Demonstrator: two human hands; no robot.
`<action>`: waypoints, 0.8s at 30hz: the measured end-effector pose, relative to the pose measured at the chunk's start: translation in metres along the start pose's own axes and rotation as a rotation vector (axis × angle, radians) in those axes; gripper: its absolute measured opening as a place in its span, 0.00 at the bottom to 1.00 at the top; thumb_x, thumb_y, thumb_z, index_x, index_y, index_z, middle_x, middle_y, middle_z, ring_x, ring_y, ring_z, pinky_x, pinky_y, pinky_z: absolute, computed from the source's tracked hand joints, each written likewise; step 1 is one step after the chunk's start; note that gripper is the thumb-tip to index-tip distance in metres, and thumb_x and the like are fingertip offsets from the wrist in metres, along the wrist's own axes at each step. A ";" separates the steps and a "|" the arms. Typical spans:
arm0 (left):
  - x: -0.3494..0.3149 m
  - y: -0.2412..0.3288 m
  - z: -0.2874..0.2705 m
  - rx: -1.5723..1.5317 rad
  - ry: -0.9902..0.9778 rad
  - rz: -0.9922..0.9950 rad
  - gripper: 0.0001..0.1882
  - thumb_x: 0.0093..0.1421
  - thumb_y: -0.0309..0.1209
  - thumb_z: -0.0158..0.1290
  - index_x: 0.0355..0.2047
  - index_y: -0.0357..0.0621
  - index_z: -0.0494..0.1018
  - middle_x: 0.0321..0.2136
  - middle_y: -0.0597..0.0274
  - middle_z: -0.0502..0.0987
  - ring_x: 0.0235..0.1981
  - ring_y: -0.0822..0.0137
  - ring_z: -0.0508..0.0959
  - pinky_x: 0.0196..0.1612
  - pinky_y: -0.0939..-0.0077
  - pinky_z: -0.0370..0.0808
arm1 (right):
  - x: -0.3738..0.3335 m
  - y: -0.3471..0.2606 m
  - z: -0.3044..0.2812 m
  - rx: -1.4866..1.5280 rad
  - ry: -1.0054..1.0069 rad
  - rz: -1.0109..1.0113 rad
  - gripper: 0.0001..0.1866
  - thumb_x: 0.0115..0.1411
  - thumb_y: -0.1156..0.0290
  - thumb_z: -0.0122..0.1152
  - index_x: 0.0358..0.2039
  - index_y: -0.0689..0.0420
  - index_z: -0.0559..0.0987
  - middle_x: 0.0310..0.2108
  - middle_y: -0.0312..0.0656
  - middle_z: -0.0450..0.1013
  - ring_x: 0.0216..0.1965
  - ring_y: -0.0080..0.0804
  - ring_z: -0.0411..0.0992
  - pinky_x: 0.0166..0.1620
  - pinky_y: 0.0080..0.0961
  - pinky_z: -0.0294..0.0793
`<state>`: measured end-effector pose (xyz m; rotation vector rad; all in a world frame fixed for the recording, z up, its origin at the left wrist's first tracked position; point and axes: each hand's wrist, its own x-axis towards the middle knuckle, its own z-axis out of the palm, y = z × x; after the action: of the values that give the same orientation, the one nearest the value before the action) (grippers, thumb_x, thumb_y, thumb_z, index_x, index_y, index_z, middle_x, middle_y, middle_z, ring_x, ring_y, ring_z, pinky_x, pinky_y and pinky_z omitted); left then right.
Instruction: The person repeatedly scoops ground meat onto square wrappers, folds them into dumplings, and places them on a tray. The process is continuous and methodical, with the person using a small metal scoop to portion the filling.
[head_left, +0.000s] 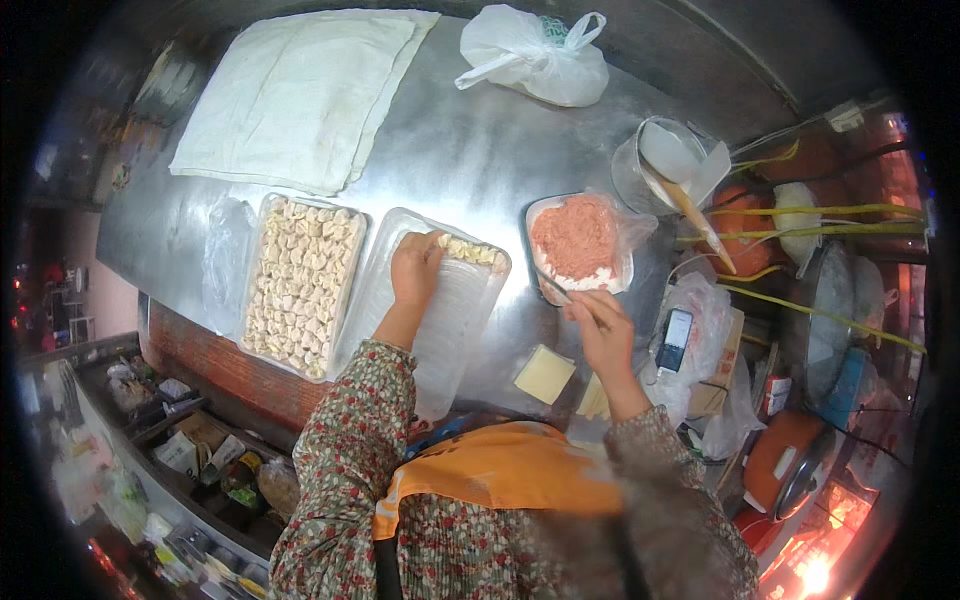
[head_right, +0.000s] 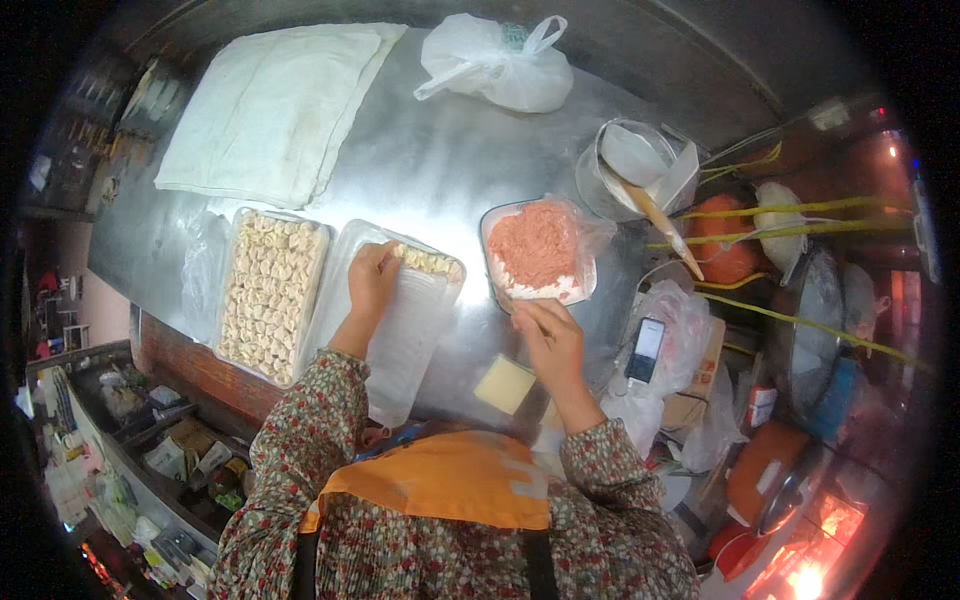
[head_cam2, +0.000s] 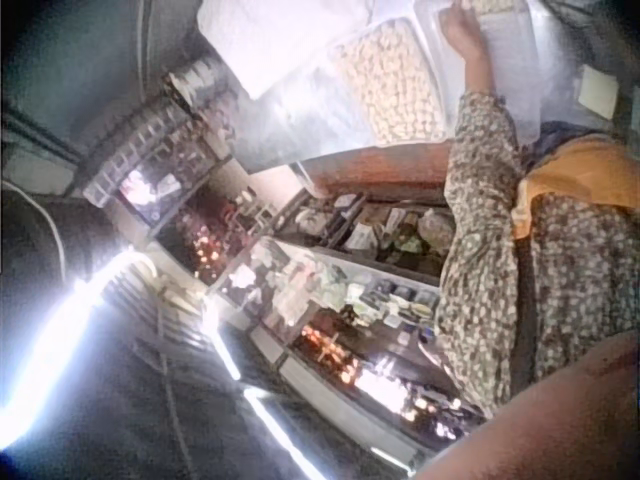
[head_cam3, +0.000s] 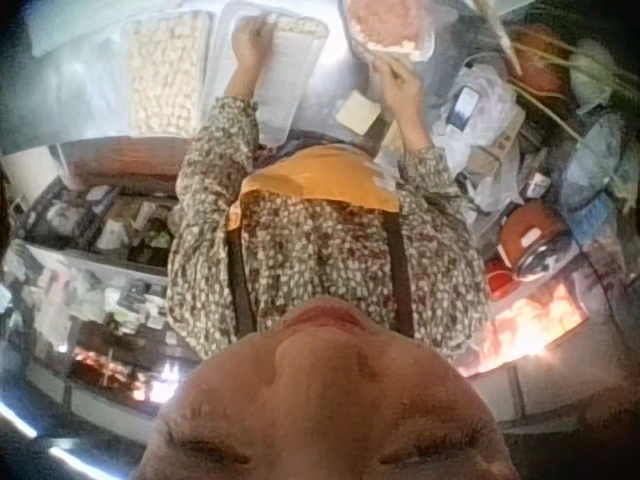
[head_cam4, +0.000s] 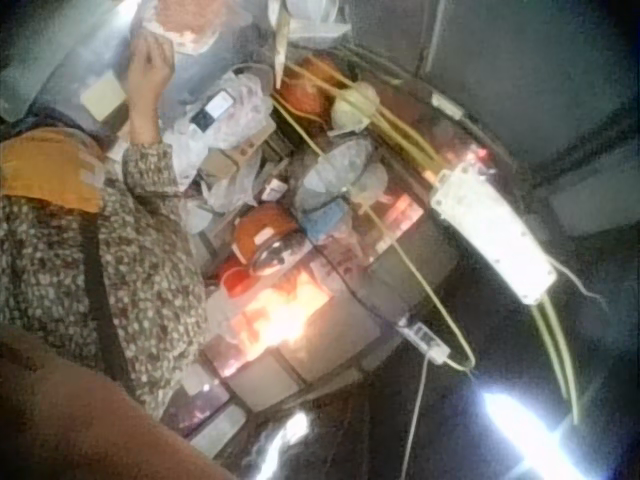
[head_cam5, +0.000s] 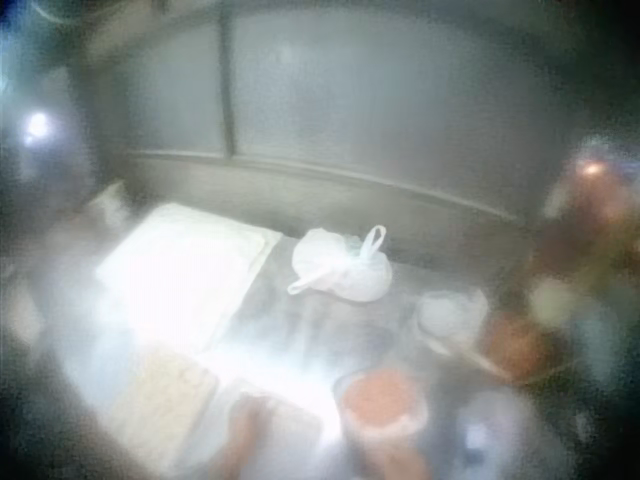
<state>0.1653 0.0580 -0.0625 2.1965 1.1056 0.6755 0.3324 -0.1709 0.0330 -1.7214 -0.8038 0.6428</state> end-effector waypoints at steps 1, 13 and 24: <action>0.000 0.000 0.000 -0.022 -0.049 -0.025 0.12 0.47 0.23 0.59 0.34 0.41 0.77 0.27 0.55 0.74 0.30 0.55 0.75 0.36 0.67 0.73 | 0.006 0.002 -0.001 -0.066 0.044 -0.039 0.08 0.59 0.79 0.55 0.38 0.68 0.78 0.34 0.43 0.73 0.32 0.26 0.74 0.37 0.18 0.73; 0.001 -0.001 -0.001 -0.063 -0.013 0.087 0.10 0.53 0.21 0.51 0.37 0.39 0.73 0.32 0.51 0.74 0.32 0.54 0.75 0.35 0.67 0.73 | 0.055 0.014 0.015 -0.376 0.144 -0.263 0.09 0.56 0.76 0.57 0.37 0.63 0.79 0.31 0.46 0.74 0.33 0.38 0.73 0.37 0.26 0.72; -0.087 0.081 0.004 -0.328 -0.509 0.361 0.12 0.52 0.26 0.53 0.39 0.40 0.73 0.39 0.53 0.73 0.42 0.52 0.72 0.44 0.63 0.70 | 0.060 0.053 0.019 0.054 0.143 0.071 0.08 0.58 0.76 0.57 0.37 0.65 0.78 0.31 0.42 0.74 0.32 0.29 0.75 0.35 0.22 0.74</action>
<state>0.1661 -0.0547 -0.0247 2.1203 0.3198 0.3700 0.3660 -0.1230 -0.0251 -1.7315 -0.6226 0.5775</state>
